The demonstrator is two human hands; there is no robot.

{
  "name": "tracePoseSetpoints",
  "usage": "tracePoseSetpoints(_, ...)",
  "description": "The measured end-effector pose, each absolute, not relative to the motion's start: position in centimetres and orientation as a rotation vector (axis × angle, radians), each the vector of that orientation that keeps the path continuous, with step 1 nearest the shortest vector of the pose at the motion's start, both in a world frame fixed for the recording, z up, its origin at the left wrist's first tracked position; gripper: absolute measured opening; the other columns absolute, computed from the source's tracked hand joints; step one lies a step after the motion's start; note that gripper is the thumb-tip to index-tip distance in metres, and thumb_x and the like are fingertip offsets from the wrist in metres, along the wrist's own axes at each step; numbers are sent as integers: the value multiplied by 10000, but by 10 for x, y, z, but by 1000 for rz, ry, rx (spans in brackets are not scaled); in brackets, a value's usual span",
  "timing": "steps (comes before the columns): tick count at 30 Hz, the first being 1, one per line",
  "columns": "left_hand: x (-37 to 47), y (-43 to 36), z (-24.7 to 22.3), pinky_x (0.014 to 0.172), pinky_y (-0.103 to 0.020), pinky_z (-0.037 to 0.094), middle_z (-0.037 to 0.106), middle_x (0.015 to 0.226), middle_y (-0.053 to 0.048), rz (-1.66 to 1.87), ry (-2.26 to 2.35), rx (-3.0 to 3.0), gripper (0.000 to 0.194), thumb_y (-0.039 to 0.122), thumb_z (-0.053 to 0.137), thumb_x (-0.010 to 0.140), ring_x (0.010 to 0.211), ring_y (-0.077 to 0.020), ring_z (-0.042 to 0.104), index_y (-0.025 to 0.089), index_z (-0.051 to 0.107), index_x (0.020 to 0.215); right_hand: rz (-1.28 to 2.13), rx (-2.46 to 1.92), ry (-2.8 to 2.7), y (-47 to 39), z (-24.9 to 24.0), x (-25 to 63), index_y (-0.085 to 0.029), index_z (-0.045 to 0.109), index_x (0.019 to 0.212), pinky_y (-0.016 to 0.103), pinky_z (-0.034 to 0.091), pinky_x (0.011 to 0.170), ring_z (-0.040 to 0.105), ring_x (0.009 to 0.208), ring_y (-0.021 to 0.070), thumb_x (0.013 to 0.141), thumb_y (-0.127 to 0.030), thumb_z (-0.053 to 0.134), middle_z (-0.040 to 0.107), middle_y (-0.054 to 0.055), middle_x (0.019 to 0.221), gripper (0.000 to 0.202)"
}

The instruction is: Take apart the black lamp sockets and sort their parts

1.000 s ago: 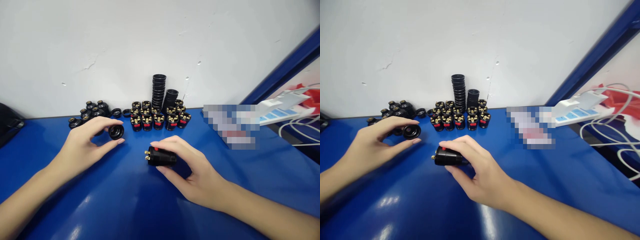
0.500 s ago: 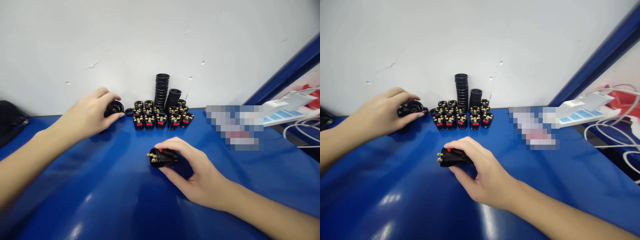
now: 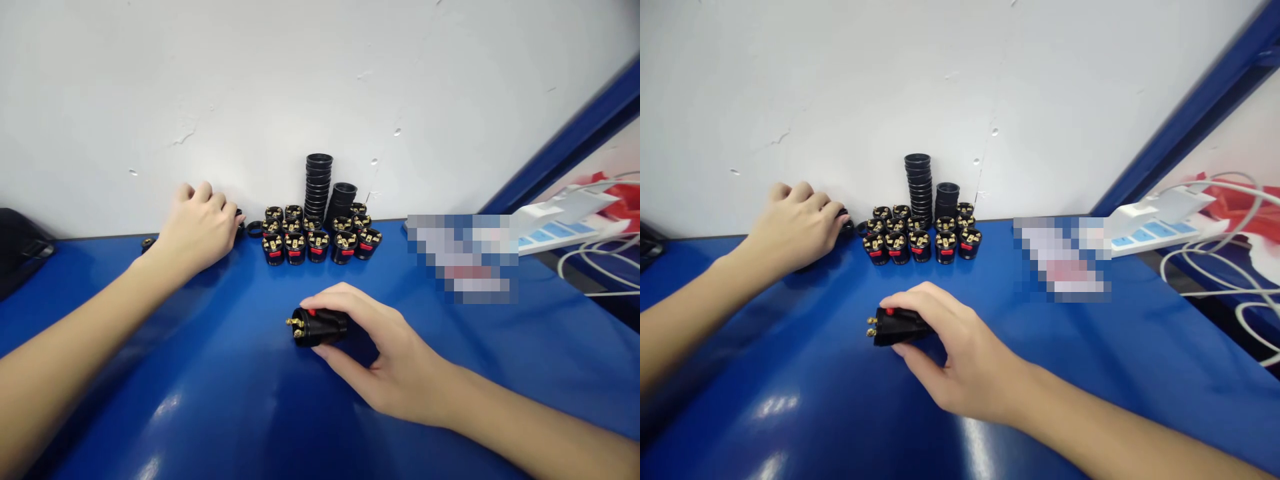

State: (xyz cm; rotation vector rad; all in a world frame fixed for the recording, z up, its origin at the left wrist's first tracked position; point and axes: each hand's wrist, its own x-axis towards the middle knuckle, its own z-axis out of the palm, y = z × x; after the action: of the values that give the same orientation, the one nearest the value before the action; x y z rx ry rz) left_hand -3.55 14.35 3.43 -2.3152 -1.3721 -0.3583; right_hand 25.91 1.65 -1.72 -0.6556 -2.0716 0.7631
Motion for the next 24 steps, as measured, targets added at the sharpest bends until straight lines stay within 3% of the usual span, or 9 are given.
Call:
tracePoseSetpoints(4,-28,140,28,999,-684,403,733,932,-192,-415,-1387,-2309,353,338,466,1066,1154,-463,634,188,766,959,762,-652,-2082,17,-16,259,-173,608,1371,316,561,997,682,1106,179,983,-62,657,707,87,1212,406)
tracePoseSetpoints(11,-21,144,18,828,-609,450,760,837,-262,-279,-1307,-2128,371,284,427,1061,971,-485,683,112,756,1038,772,-641,-2096,17,-15,260,-186,598,1375,329,566,982,681,1093,188,987,-70,656,708,86,1204,408)
tracePoseSetpoints(16,-24,146,15,794,-576,454,761,784,-274,-92,-1271,-2074,473,276,362,1094,916,-468,695,96,772,938,785,-636,-2104,17,-14,260,-165,600,1378,324,555,1005,672,1107,187,981,-59,661,708,98,1218,415)
tracePoseSetpoints(24,-32,148,14,813,-573,459,774,1005,-238,-103,-1254,-2070,482,296,397,1095,1021,-464,678,123,801,899,751,-652,-2118,18,-15,260,-191,593,1383,345,569,1006,676,1109,195,982,-69,666,721,86,1223,425)
